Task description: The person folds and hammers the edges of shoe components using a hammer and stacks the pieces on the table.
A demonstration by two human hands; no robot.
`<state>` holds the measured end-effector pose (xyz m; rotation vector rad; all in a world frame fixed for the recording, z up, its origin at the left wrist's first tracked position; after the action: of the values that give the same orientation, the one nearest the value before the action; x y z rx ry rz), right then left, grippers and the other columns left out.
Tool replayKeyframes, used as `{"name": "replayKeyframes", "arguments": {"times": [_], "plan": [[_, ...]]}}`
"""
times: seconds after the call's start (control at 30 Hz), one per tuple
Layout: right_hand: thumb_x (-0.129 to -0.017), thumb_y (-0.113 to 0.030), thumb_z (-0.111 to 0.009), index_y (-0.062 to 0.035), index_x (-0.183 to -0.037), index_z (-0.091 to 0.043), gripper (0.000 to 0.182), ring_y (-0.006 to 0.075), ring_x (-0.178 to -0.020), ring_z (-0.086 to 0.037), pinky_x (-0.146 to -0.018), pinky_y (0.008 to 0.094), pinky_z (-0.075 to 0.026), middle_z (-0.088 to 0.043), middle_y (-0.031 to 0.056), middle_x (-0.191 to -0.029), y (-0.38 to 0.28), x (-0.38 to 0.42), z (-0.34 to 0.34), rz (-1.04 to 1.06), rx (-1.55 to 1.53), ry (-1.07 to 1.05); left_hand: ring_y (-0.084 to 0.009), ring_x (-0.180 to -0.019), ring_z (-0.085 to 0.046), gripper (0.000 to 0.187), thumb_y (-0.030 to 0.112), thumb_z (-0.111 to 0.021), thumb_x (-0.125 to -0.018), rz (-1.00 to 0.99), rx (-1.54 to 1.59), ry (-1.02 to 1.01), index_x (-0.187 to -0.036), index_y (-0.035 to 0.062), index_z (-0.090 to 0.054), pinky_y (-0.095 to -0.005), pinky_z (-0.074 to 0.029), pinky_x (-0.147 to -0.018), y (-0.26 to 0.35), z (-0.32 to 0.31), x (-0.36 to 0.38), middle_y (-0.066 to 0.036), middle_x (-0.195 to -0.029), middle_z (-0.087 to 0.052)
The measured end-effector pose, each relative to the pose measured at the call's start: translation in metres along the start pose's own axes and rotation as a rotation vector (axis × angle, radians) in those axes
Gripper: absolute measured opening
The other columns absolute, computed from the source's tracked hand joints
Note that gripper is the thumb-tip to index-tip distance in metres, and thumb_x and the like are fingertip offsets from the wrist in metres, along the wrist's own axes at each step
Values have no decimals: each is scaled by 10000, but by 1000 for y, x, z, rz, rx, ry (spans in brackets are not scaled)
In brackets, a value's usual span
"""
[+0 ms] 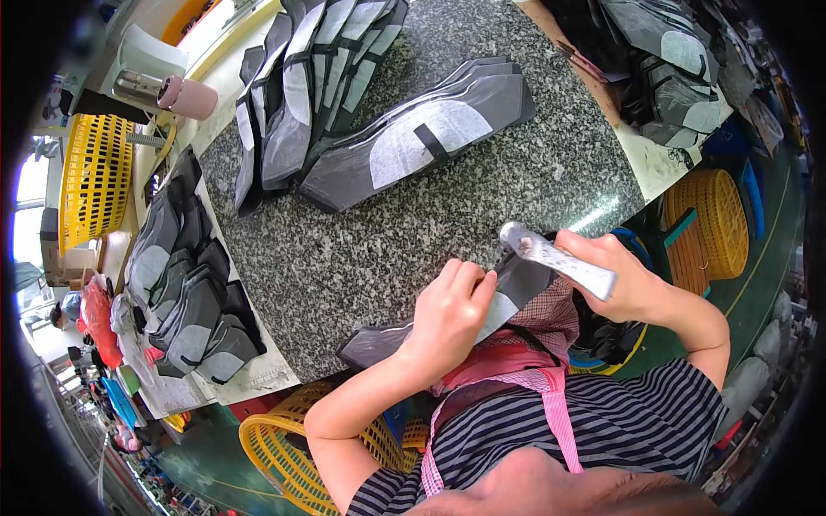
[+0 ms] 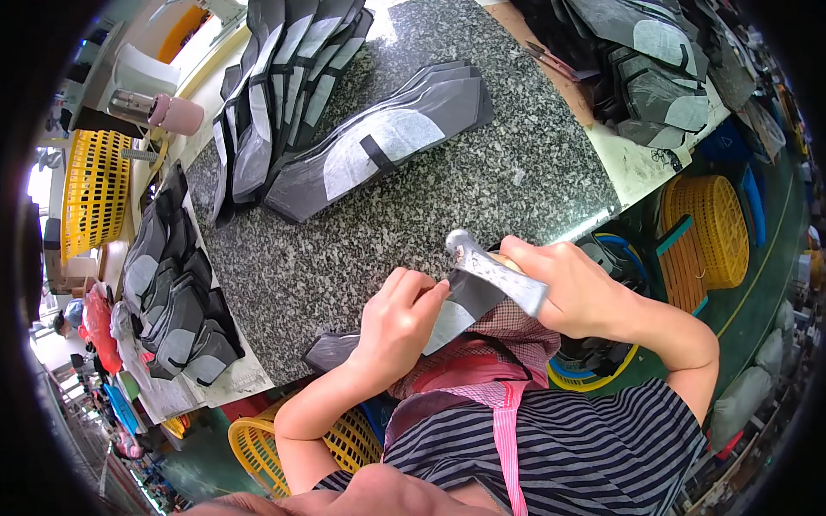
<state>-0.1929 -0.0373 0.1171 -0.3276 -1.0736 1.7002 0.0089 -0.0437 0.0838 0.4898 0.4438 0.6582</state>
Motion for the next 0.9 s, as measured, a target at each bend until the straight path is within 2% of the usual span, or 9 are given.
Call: {"name": "replayKeyframes", "arguments": {"times": [0.17, 0.3, 0.4, 0.43, 0.5, 0.6, 0.7, 0.83, 0.9], "plan": [[-882, 39, -612, 8, -1112, -591, 233, 416, -695, -665, -581, 393, -490, -627, 193, -769, 8, 2, -22, 60, 84, -46, -245, -812, -545, 256, 38, -672, -758, -141, -220, -26, -967, -110, -668, -329, -494, -657, 16, -5, 0, -126, -851, -552], [-936, -102, -573, 9, -1064, -498, 185, 494, -765, -654, -644, 533, -510, -640, 278, -773, -9, 5, -4, 9, -115, 56, -257, -814, -556, 212, 36, -673, -773, -153, -340, -61, -942, -92, -680, -343, -507, -672, 18, -9, 2, -125, -844, -553], [-922, -74, -539, 1, -1084, -501, 183, 489, -719, -641, -623, 530, -506, -628, 275, -764, 2, 5, -26, -13, 82, -81, -275, -820, -668, 214, 32, -756, -813, 113, 113, 74, -1024, -6, -751, -352, -547, -681, -9, 8, 1, -104, -886, -679], [-922, -74, -539, 1, -1084, -501, 183, 489, -719, -641, -623, 530, -506, -628, 275, -764, 2, 5, -25, -11, 83, -78, -295, -795, -686, 153, 32, -780, -822, 429, 288, -59, -974, 17, -769, -364, -557, -683, -24, 10, 8, -114, -851, -697], [-917, -74, -538, -6, -1088, -509, 186, 486, -701, -635, -616, 527, -504, -620, 268, -746, -3, 3, -19, -64, 19, -62, -294, -784, -667, 165, 3, -758, -823, 443, 493, -121, -988, 12, -765, -364, -549, -675, -32, 14, 17, -112, -852, -678], [-942, -90, -539, -6, -1079, -542, 160, 475, -713, -641, -615, 494, -510, -606, 248, -754, -8, -3, -9, -32, -27, -22, -264, -787, -613, 259, -24, -733, -788, 99, 126, 37, -1047, -12, -748, -364, -526, -642, -11, 14, 24, -89, -866, -614], [-939, -85, -551, -7, -1073, -567, 156, 464, -732, -652, -622, 464, -513, -607, 231, -776, -17, 0, -5, 30, -74, 79, -258, -817, -591, 322, -27, -702, -770, 8, -62, 3, -1091, -39, -723, -360, -524, -641, 2, 10, 27, -98, -899, -594], [-890, -62, -591, -19, -1089, -552, 208, 465, -757, -678, -625, 488, -533, -645, 235, -752, -3, 1, -32, 12, 90, -181, -271, -844, -557, 354, 16, -666, -767, -75, -195, -66, -1096, -114, -662, -349, -530, -692, 8, 4, 29, -129, -891, -541], [-886, -57, -584, -16, -1050, -553, 171, 461, -764, -688, -639, 500, -544, -652, 238, -739, -3, -2, -19, -37, 35, -34, -270, -845, -571, 351, 8, -674, -763, -41, -138, -46, -1100, -90, -680, -354, -534, -678, 3, 6, 25, -119, -911, -563]]}}
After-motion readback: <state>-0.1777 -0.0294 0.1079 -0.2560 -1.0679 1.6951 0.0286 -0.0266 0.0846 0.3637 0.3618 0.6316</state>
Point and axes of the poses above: each hand's wrist, its own x-axis away from the middle knuckle, its own z-axis out of the back of the hand, y = z × x, the point moved 5 cm from there along -x, towards the middle knuckle
